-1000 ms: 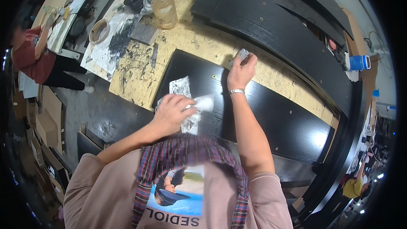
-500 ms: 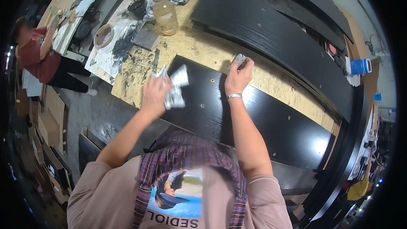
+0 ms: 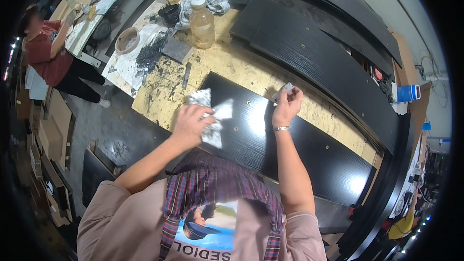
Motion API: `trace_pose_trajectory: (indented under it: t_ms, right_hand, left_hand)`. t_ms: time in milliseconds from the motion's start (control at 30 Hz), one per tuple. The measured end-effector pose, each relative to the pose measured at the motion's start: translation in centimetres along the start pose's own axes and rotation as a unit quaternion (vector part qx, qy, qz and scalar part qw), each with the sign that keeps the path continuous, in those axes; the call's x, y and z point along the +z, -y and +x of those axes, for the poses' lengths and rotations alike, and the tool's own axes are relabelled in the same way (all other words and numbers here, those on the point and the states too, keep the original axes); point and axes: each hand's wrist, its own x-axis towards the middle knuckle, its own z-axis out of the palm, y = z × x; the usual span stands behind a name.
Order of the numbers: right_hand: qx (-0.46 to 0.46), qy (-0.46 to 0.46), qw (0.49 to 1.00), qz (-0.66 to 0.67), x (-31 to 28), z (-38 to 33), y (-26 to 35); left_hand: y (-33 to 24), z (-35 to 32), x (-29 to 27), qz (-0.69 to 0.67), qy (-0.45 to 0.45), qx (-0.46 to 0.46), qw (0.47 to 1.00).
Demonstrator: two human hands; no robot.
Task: The person wipes a black wooden board with a cloth and a small block, then flips the board over to clean the other side. The person continues to wipe the board with the cloth and block, occasionally adjusting the cloth.
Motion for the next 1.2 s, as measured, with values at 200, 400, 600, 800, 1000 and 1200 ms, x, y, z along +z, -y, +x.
trace_pose_trajectory:
  t_ms: [200,400,600,800,1000,1200]
  right_hand:
    - [0.003,-0.017,1.000,0.004,-0.1,0.5,-1.1]
    - [0.034,-0.022,0.998,0.042,0.2,-0.2,0.0]
    - [0.038,-0.043,0.997,0.053,0.3,-0.2,0.0]
    - [-0.048,-0.016,0.997,-0.066,1.5,-1.6,0.6]
    - [-0.301,0.089,0.911,-0.268,10.5,-5.4,4.8]
    - [-0.231,0.182,0.865,-0.407,16.7,-6.7,5.0]
  left_hand:
    - [8.1,1.6,-1.1,0.014,-0.084,-0.165,0.983]
    - [1.6,-5.7,-1.1,-0.042,-0.085,-0.090,0.991]
    - [2.7,-4.7,-0.6,-0.034,-0.104,-0.071,0.992]
    - [3.0,-4.8,-0.4,-0.053,-0.125,-0.084,0.987]
    - [3.8,-6.6,-2.5,-0.122,-0.195,-0.123,0.965]
    - [6.1,-9.0,-5.3,-0.162,-0.161,-0.172,0.958]
